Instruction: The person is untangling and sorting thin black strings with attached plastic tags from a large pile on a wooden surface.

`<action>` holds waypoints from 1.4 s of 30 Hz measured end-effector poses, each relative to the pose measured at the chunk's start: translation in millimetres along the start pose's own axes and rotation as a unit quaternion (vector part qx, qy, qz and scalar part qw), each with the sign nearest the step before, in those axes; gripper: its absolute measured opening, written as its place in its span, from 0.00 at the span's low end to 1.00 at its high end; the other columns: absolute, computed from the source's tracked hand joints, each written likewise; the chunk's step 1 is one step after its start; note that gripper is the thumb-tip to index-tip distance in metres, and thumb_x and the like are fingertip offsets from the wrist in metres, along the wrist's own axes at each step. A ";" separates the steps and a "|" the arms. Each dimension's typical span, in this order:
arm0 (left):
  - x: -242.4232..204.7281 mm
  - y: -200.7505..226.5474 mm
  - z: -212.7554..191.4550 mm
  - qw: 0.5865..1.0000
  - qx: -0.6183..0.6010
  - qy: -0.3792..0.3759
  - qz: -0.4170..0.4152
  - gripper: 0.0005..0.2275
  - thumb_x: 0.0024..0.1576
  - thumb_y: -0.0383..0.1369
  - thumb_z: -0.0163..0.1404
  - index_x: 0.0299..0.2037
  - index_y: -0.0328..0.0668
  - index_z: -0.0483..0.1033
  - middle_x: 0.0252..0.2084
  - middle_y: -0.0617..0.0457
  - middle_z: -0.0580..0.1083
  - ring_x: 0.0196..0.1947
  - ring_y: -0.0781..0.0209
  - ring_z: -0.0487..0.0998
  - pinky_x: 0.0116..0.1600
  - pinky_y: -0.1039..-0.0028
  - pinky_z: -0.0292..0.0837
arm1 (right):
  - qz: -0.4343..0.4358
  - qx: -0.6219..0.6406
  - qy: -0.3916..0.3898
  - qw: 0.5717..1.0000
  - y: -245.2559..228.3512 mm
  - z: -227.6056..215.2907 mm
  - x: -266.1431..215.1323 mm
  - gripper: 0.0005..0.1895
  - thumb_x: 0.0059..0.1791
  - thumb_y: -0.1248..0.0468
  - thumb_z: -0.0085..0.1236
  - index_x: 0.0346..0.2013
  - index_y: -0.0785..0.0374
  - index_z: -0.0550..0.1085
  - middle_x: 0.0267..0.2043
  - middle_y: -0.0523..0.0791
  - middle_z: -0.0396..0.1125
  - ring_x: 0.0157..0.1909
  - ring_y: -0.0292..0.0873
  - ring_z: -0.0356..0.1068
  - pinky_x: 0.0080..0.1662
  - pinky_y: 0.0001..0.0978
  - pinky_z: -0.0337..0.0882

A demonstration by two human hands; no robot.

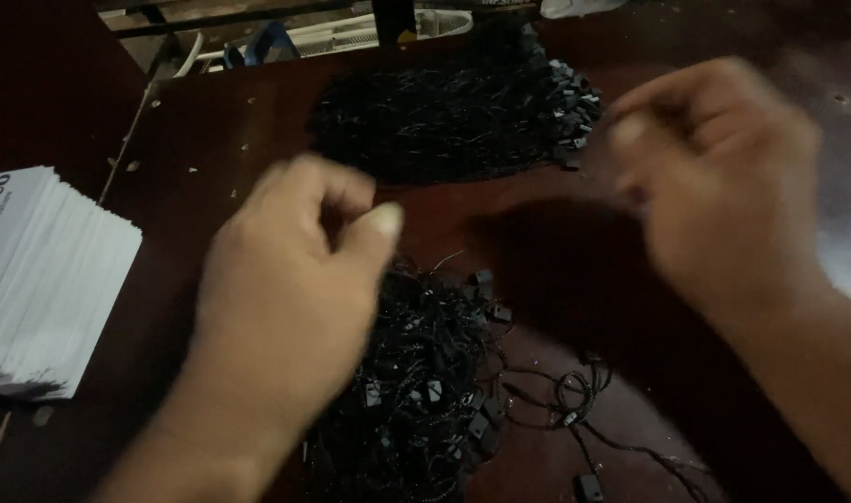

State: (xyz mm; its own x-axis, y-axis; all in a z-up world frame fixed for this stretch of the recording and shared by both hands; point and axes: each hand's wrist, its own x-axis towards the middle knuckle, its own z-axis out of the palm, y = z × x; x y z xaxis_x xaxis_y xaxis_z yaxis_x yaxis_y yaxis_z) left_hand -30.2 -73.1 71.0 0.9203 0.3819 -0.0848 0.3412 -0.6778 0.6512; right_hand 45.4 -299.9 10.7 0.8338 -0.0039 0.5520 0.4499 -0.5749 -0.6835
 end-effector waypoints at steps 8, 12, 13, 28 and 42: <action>-13.4 42.0 22.0 0.958 -0.150 -0.214 0.120 0.12 0.53 0.37 0.57 0.47 0.51 0.77 0.36 0.59 0.82 0.35 0.68 0.78 0.43 0.77 0.74 | -0.125 -0.094 -0.006 0.988 -26.5 -1.7 -17.1 0.06 0.58 0.75 0.60 0.48 0.64 0.77 0.37 0.43 0.72 0.36 0.36 0.71 0.40 0.27 0.67; -14.2 48.1 -0.2 0.956 -0.174 -0.234 -0.034 0.11 0.63 0.34 0.56 0.29 0.40 0.82 0.22 0.50 0.78 0.24 0.63 0.73 0.36 0.76 0.68 | 0.083 0.011 0.070 0.994 13.0 -1.7 9.5 0.05 0.61 0.70 0.59 0.49 0.57 0.75 0.29 0.42 0.69 0.26 0.30 0.67 0.29 0.20 0.67; -12.7 47.0 -7.2 0.956 -0.175 -0.233 -0.035 0.11 0.63 0.34 0.56 0.29 0.40 0.82 0.22 0.50 0.78 0.24 0.63 0.73 0.36 0.76 0.68 | 0.082 0.011 0.069 0.994 20.3 -2.3 14.3 0.05 0.61 0.70 0.59 0.49 0.57 0.75 0.29 0.42 0.69 0.26 0.30 0.67 0.29 0.20 0.67; -10.9 27.4 32.2 0.931 -0.233 -0.064 0.273 0.33 0.47 0.37 0.58 0.66 0.47 0.67 0.51 0.54 0.82 0.49 0.66 0.86 0.53 0.81 0.78 | -0.180 -0.125 -0.026 0.975 -26.2 -2.3 -24.8 0.06 0.63 0.62 0.58 0.49 0.61 0.77 0.46 0.44 0.73 0.47 0.42 0.74 0.48 0.35 0.65; 4.8 24.0 -24.3 0.993 -0.060 -0.049 -0.094 0.08 0.64 0.37 0.54 0.38 0.52 0.86 0.29 0.57 0.79 0.27 0.68 0.73 0.37 0.79 0.70 | 0.069 0.022 0.024 0.997 7.4 1.1 4.4 0.05 0.65 0.73 0.56 0.47 0.63 0.73 0.35 0.44 0.68 0.33 0.33 0.69 0.36 0.20 0.74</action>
State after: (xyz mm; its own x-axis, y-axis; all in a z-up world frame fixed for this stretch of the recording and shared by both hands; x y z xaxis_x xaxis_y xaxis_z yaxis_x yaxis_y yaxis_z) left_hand -22.2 -72.3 104.5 0.8583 0.4283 -0.2825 0.4893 -0.5175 0.7020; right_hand 52.8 -303.3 7.6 0.8732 -0.1192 0.4726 0.3469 -0.5290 -0.7745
